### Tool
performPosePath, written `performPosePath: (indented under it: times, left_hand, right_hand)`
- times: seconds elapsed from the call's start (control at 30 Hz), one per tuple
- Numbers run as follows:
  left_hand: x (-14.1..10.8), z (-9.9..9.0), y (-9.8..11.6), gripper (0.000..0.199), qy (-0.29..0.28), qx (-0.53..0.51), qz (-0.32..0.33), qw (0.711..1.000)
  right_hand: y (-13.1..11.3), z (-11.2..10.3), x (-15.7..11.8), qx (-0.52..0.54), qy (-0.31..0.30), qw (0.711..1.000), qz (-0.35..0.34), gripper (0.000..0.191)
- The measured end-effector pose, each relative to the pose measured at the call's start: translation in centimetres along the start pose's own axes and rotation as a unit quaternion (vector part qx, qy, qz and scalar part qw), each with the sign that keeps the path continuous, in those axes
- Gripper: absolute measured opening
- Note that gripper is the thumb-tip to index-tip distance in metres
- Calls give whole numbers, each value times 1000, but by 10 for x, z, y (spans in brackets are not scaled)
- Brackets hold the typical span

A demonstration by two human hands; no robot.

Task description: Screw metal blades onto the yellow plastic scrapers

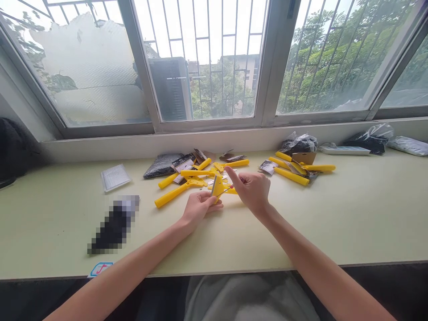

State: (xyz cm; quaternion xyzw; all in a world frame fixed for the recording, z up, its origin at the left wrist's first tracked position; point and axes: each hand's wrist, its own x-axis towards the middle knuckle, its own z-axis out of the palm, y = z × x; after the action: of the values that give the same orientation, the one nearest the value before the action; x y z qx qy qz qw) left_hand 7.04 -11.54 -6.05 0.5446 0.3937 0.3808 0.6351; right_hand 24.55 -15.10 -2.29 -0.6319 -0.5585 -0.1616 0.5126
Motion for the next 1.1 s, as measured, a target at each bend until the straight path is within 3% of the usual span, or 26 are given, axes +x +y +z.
performPosePath:
  times: [0.17, 0.33, 0.4, 0.53, 0.6, 0.7, 0.87, 0.97, 1.1]
  left_hand:
    - [1, 0, 2, 17, -5, 9, 11, 1000]
    - [3, -2, 5, 24, -28, 25, -22, 999]
    - [6, -4, 5, 26, -34, 27, -40, 998]
    - [11, -7, 0, 27, -53, 4, -68, 996]
    - [13, -6, -2, 24, -69, -6, -63, 996]
    - [15, -4, -4, 20, -78, -19, -63, 995]
    - [17, 0, -6, 16, -88, -33, -59, 994]
    - [19, 2, -8, 15, -82, -30, -59, 994]
    - [22, 5, -11, 21, -91, -32, -64, 993]
  right_hand:
    - [-2, 0, 0, 31, -55, 997, -38, 72]
    - [2, -3, 6, 55, -121, 990, -45, 69]
    - [9, -10, 12, 62, -102, 992, -31, 68]
    - [23, -23, 26, 124, 6, 991, 42, 60]
    - [24, -20, 32, 149, 2, 987, 64, 57]
    - [10, 4, 41, 156, -56, 985, 38, 52]
    - [-30, 78, 66, 241, -169, 956, -4, 48]
    - [-43, 123, 82, 201, -244, 949, 6, 37]
    - [-48, 164, 100, 149, -287, 946, -21, 30]
